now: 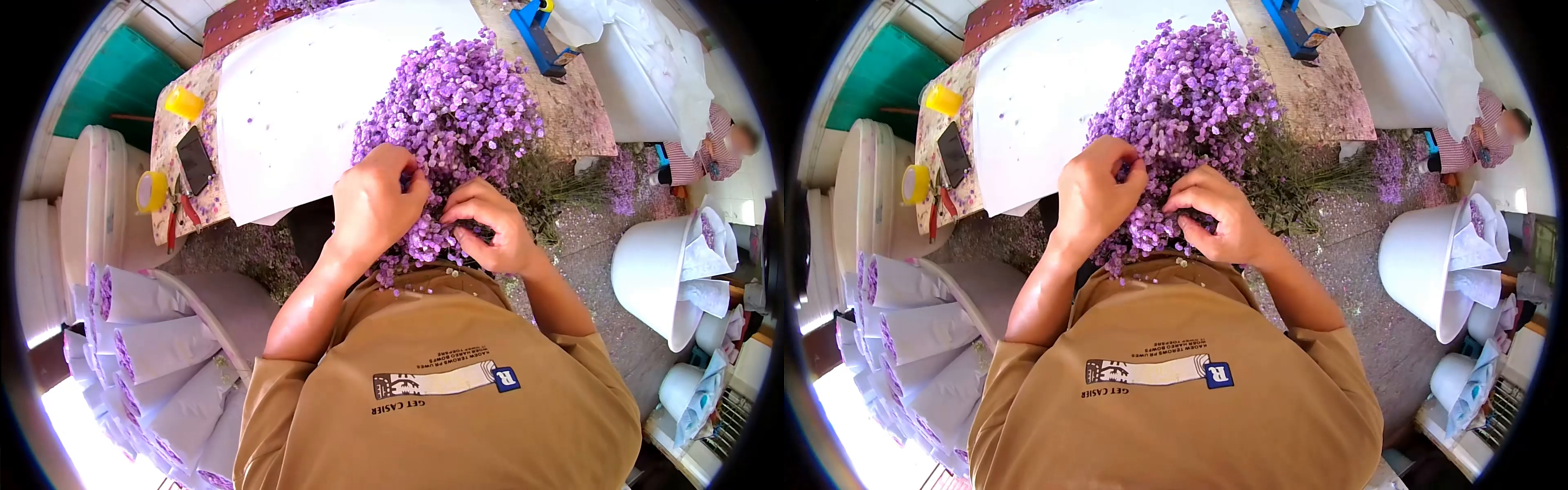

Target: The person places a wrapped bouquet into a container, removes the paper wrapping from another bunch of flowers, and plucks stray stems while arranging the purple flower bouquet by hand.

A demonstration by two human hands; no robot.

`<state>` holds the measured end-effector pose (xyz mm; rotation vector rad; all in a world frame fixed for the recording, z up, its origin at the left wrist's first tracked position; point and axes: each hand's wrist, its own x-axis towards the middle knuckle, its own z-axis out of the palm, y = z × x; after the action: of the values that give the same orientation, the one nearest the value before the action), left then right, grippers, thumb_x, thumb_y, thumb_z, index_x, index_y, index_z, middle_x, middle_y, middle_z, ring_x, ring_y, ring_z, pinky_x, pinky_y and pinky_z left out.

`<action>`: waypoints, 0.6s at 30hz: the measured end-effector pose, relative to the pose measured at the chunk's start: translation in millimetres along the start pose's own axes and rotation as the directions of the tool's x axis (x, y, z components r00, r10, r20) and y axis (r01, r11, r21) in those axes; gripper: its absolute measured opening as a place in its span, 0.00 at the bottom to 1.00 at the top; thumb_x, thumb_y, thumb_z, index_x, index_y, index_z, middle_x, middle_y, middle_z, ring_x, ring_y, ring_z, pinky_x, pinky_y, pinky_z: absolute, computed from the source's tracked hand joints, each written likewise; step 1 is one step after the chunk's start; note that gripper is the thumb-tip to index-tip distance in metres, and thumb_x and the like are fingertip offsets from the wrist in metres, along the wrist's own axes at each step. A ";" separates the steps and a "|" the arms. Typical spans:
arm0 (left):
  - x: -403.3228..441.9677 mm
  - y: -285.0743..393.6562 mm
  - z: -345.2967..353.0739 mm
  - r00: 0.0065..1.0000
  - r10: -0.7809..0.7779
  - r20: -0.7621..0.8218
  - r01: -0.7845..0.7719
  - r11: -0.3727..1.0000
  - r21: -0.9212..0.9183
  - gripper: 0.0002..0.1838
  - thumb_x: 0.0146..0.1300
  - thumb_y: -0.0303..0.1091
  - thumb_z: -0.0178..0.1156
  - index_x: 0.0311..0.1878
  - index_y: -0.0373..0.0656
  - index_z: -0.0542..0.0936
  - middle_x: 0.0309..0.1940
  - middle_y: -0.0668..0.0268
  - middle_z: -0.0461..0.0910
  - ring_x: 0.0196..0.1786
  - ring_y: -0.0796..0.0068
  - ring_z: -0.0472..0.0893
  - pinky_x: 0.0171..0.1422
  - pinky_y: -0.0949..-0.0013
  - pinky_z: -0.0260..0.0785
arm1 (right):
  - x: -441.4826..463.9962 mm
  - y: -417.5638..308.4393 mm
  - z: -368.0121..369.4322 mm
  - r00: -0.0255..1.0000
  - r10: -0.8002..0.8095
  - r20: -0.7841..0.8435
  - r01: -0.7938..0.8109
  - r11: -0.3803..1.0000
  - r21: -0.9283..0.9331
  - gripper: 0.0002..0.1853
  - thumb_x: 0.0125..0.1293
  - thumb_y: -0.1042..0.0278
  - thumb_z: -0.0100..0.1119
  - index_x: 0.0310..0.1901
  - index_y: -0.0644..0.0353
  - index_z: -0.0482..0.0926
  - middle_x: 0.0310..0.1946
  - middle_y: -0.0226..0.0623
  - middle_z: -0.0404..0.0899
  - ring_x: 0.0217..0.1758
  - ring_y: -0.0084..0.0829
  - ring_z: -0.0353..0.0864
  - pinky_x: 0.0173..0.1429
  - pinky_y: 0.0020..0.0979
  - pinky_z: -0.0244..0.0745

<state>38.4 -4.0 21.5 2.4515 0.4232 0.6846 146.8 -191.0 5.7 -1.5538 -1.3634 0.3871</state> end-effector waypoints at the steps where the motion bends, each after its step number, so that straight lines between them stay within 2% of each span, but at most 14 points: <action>1: -0.2 0.5 -2.9 0.995 -0.101 0.005 0.101 0.985 -0.139 0.05 0.60 0.30 0.67 0.36 0.38 0.83 0.27 0.61 0.80 0.26 0.66 0.79 0.33 0.65 0.73 | 0.1 1.2 -0.8 1.000 0.000 -0.004 0.000 1.000 -0.001 0.14 0.52 0.84 0.62 0.41 0.61 0.83 0.42 0.39 0.81 0.47 0.41 0.79 0.54 0.37 0.74; 2: -0.3 2.0 -7.6 0.979 -0.201 0.028 0.201 0.941 -0.273 0.04 0.61 0.29 0.64 0.35 0.38 0.82 0.26 0.60 0.80 0.25 0.66 0.79 0.33 0.65 0.74 | -0.4 2.4 -0.8 1.000 -0.014 0.004 0.014 1.000 -0.007 0.13 0.53 0.84 0.62 0.41 0.61 0.83 0.42 0.40 0.81 0.47 0.41 0.79 0.55 0.39 0.73; 3: -0.2 2.1 -13.5 0.946 -0.309 0.100 0.322 0.849 -0.419 0.03 0.63 0.25 0.60 0.37 0.36 0.81 0.23 0.66 0.77 0.25 0.76 0.75 0.32 0.70 0.70 | -1.0 3.6 -0.6 1.000 -0.027 0.011 0.027 1.000 -0.012 0.13 0.53 0.83 0.62 0.42 0.62 0.82 0.42 0.41 0.81 0.47 0.42 0.80 0.56 0.41 0.73; 4: 1.4 -1.4 -18.0 0.898 -0.393 0.199 0.428 0.674 -0.602 0.05 0.64 0.26 0.59 0.40 0.35 0.82 0.25 0.70 0.77 0.27 0.81 0.74 0.32 0.74 0.68 | -1.1 4.4 -0.4 1.000 -0.024 0.006 0.024 1.000 -0.008 0.13 0.53 0.83 0.62 0.42 0.62 0.82 0.42 0.41 0.81 0.47 0.42 0.80 0.56 0.41 0.73; 6: 10.2 -21.6 -36.2 0.806 -0.307 0.507 0.561 0.124 -0.818 0.07 0.66 0.27 0.58 0.42 0.34 0.81 0.28 0.68 0.79 0.30 0.83 0.74 0.33 0.77 0.66 | -0.4 4.3 0.6 1.000 -0.024 0.015 0.024 1.000 -0.013 0.13 0.53 0.83 0.62 0.42 0.62 0.82 0.42 0.41 0.81 0.46 0.42 0.80 0.56 0.41 0.73; 7: 12.9 -23.8 -42.5 0.797 -0.226 0.560 0.581 0.030 -0.814 0.08 0.67 0.29 0.58 0.41 0.33 0.82 0.30 0.67 0.80 0.31 0.83 0.74 0.34 0.77 0.65 | 0.4 4.5 2.0 0.999 -0.028 0.017 0.028 1.000 -0.009 0.13 0.53 0.83 0.62 0.42 0.62 0.82 0.42 0.41 0.81 0.46 0.42 0.80 0.56 0.41 0.73; 8: 14.9 -22.7 -41.0 0.798 -0.231 0.556 0.578 0.032 -0.816 0.08 0.67 0.29 0.58 0.41 0.33 0.82 0.30 0.67 0.80 0.31 0.83 0.74 0.34 0.77 0.65 | 1.2 4.5 2.8 1.000 -0.024 0.013 0.024 1.000 -0.014 0.13 0.53 0.83 0.62 0.42 0.61 0.83 0.41 0.40 0.81 0.46 0.42 0.79 0.55 0.39 0.74; 10: 19.1 -15.7 -32.4 0.858 -0.301 0.416 0.508 0.614 -0.604 0.10 0.68 0.31 0.61 0.45 0.36 0.84 0.29 0.71 0.78 0.29 0.83 0.72 0.32 0.79 0.61 | 2.1 4.2 3.4 1.000 -0.022 0.010 0.022 1.000 -0.019 0.13 0.52 0.83 0.63 0.41 0.60 0.83 0.41 0.39 0.81 0.46 0.42 0.79 0.54 0.38 0.74; 11: 17.6 -16.6 -26.3 0.908 -0.231 0.349 0.390 0.770 -0.505 0.09 0.64 0.28 0.65 0.46 0.36 0.85 0.28 0.69 0.79 0.29 0.80 0.73 0.34 0.76 0.64 | 1.7 3.9 3.3 1.000 -0.014 0.012 0.015 1.000 -0.019 0.14 0.52 0.83 0.63 0.41 0.60 0.83 0.41 0.39 0.81 0.46 0.42 0.79 0.54 0.38 0.74; 12: 16.6 -16.5 -20.4 0.908 -0.230 0.350 0.390 0.769 -0.506 0.09 0.64 0.28 0.65 0.46 0.36 0.85 0.28 0.69 0.79 0.29 0.80 0.73 0.34 0.76 0.64 | 1.1 3.7 2.9 1.000 -0.004 0.013 0.005 1.000 -0.020 0.14 0.52 0.83 0.63 0.41 0.60 0.83 0.41 0.39 0.81 0.46 0.42 0.79 0.54 0.38 0.74; 14: 15.8 -15.4 -11.3 0.983 -0.023 0.180 0.062 0.975 -0.211 0.06 0.63 0.29 0.65 0.41 0.38 0.84 0.32 0.58 0.83 0.36 0.60 0.83 0.41 0.63 0.74 | 1.1 3.5 3.2 1.000 -0.005 0.011 0.005 1.000 -0.020 0.14 0.52 0.83 0.63 0.42 0.60 0.83 0.41 0.39 0.81 0.46 0.42 0.79 0.54 0.39 0.74; 15: 16.1 -15.8 -9.8 0.975 -0.035 0.220 0.080 0.977 -0.199 0.07 0.61 0.30 0.67 0.41 0.40 0.84 0.35 0.53 0.83 0.41 0.50 0.84 0.45 0.58 0.75 | 1.3 3.6 3.3 1.000 -0.009 0.008 0.009 1.000 -0.019 0.14 0.52 0.83 0.63 0.42 0.60 0.83 0.41 0.39 0.81 0.46 0.42 0.79 0.54 0.39 0.74; 16: 15.0 -17.4 -8.0 0.975 -0.034 0.221 0.080 0.976 -0.201 0.07 0.61 0.30 0.67 0.41 0.40 0.84 0.35 0.53 0.83 0.41 0.50 0.84 0.45 0.58 0.75 | 1.1 3.8 3.0 1.000 -0.008 0.008 0.008 1.000 -0.020 0.14 0.52 0.83 0.63 0.42 0.60 0.83 0.41 0.39 0.81 0.46 0.42 0.79 0.54 0.39 0.74; 18: 13.5 -20.1 -7.3 0.982 -0.093 0.165 0.142 0.938 -0.317 0.06 0.65 0.31 0.64 0.41 0.38 0.83 0.30 0.59 0.82 0.33 0.60 0.82 0.37 0.64 0.72 | 1.0 4.7 2.3 1.000 -0.006 0.021 0.007 1.000 -0.022 0.14 0.52 0.82 0.63 0.42 0.60 0.83 0.41 0.39 0.81 0.47 0.42 0.79 0.55 0.39 0.74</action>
<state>42.6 20.9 20.1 2.1246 0.3628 0.4756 148.0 -188.5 1.2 -1.5669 -1.3924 0.3863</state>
